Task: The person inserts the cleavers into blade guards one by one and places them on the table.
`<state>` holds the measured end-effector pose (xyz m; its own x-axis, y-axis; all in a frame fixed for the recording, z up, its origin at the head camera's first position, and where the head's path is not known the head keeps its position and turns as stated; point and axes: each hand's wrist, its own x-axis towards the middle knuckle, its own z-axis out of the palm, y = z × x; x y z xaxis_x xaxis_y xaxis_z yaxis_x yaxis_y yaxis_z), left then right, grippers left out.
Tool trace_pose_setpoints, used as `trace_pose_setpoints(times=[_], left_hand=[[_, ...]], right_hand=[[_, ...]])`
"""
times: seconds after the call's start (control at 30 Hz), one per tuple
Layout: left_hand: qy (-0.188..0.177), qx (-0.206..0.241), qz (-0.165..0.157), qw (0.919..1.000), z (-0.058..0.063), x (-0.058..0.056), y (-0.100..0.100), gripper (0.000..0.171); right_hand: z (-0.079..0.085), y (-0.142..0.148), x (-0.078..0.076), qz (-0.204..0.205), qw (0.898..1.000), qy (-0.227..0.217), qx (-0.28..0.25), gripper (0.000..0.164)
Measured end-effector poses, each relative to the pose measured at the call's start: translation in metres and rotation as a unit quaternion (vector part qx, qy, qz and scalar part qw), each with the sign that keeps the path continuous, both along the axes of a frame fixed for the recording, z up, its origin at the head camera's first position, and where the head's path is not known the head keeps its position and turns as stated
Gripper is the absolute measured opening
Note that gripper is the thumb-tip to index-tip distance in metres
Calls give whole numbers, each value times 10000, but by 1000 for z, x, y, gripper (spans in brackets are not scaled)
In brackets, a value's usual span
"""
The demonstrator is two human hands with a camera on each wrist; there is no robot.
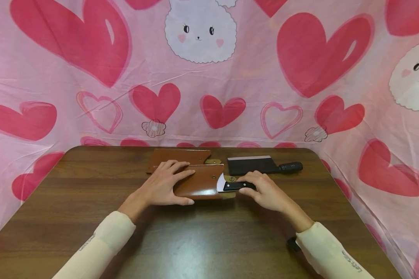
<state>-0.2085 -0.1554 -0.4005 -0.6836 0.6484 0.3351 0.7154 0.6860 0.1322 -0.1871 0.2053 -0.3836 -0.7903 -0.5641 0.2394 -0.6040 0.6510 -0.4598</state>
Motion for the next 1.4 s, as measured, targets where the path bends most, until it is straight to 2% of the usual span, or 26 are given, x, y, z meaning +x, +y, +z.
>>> trace_pose_setpoints(times=[0.3,0.77,1.03,1.27,1.4], left_hand=[[22,-178,-37,9998,-4,2,1,95],[-82,-474,-295,9984,-12,4,4,97],[-84,-756,-335,9965,-13,3,2,98],[-455,-1120,-261,9923,-16,7,3,99],[-619,-1174,-244,9909,-17,9,4,99]], right_hand=[[-5,-1,3,-147,9997,37,-182,22],[-17,1,6,-293,9985,-365,-298,18],[-22,1,7,-151,9963,-706,-466,16],[-29,2,7,-209,9947,-899,-454,17],[-32,3,8,-149,9942,-937,-501,17]])
